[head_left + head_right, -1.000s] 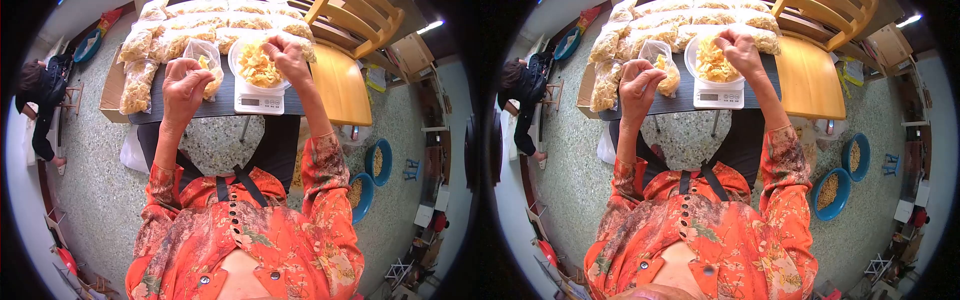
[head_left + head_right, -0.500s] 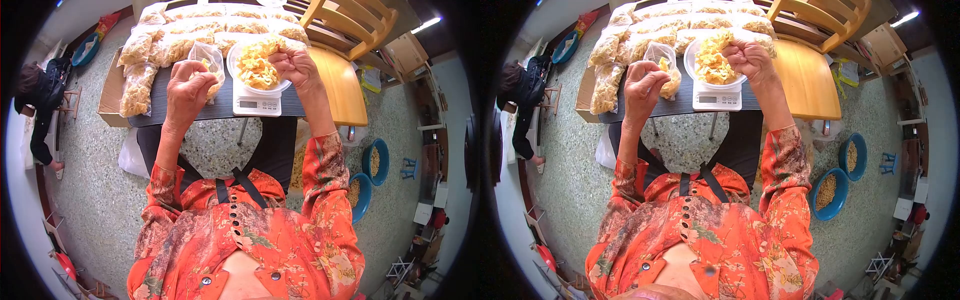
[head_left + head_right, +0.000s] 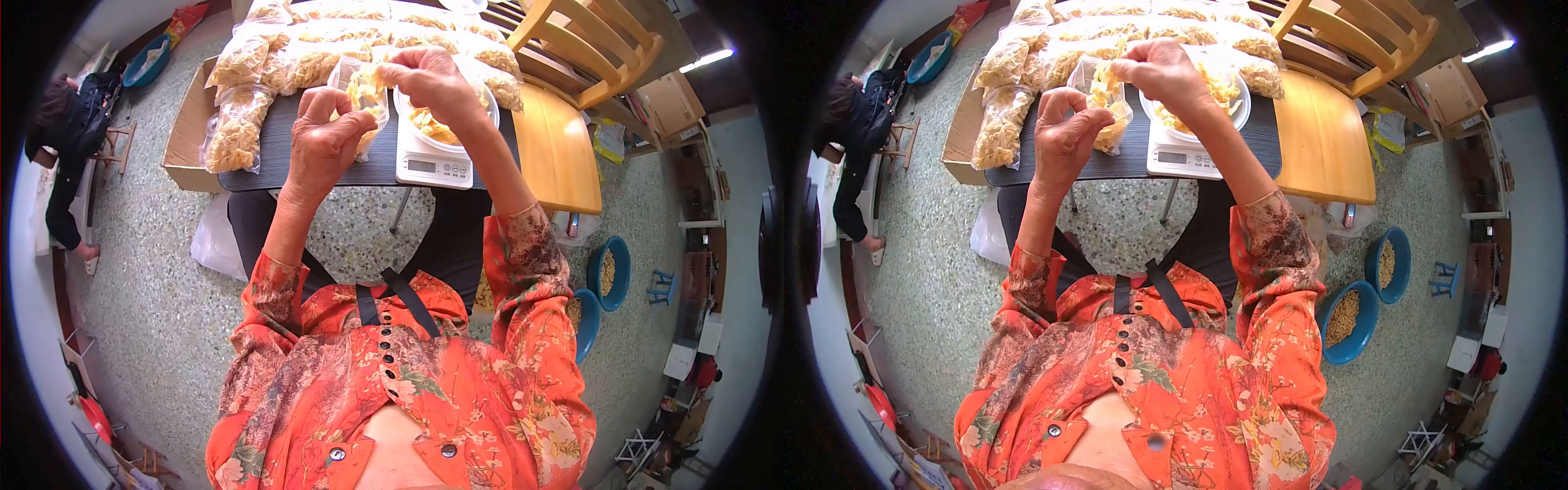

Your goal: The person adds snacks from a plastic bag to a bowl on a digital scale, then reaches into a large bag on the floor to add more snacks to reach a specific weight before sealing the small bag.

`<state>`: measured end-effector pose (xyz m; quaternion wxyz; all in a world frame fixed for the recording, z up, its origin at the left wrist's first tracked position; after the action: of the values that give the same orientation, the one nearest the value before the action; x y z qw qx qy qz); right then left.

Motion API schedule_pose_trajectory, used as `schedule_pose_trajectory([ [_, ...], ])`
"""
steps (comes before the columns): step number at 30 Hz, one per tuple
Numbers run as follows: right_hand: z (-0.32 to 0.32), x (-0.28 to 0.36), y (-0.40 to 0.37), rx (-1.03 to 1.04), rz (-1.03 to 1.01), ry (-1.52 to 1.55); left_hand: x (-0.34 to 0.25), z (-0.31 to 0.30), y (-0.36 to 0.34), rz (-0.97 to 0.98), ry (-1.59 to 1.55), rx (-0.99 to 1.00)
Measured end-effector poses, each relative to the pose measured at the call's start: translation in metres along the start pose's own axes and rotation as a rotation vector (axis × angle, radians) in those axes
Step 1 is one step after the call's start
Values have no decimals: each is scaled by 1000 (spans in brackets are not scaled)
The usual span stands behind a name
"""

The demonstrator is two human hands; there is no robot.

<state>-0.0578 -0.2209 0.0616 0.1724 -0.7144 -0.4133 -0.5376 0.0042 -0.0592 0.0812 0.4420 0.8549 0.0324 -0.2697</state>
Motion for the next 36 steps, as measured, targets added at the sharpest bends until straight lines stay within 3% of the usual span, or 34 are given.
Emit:
schedule_pose_trajectory([
  [1,2,8,3,-22,-56,-230,1,-1,-1,-4,-2,-2],
  [2,9,5,5,-21,-54,-229,2,-1,-2,-7,-7,-3],
  [4,22,36,2,-22,-419,-403,2,0,-3,-5,-2,-7],
  [6,27,33,0,-48,-458,-478,2,1,-5,0,-3,-7],
  [9,50,41,-2,91,-648,-742,1,-1,-5,16,-1,-33],
  [10,46,42,-4,83,-643,-747,0,1,-5,22,-8,-29],
  [12,62,26,-8,360,-521,-799,0,2,-5,22,-1,-34],
  [14,60,18,-8,423,-447,-819,0,3,-5,23,5,-27],
  [16,33,48,-10,153,-673,-491,3,2,-4,19,20,-39],
  [17,13,43,-11,120,-619,-330,5,1,-4,22,19,-40],
  [18,-11,31,-9,28,-387,-86,9,-1,-4,8,15,-42],
  [20,-59,22,-15,-192,-334,-184,15,-3,-6,-10,10,-44],
  [22,-91,4,-22,-237,-352,-490,25,-8,-5,-99,-62,-68],
  [31,-78,-40,-44,-6,-276,-803,6,4,-1,-27,-28,1],
  [36,-58,-41,-33,27,-295,-804,-3,6,-1,-41,18,57],
])
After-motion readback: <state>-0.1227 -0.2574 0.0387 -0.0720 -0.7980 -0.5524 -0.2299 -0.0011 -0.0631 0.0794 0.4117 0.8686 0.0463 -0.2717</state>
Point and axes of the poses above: each hand's wrist, its own y-axis towards the middle knuckle, its own z-axis out of the palm, x = y × z, the point moved 10 cm from there along y, towards the middle knuckle, and after that the axes turned 10 degrees about -z, right-handed, at the moved point
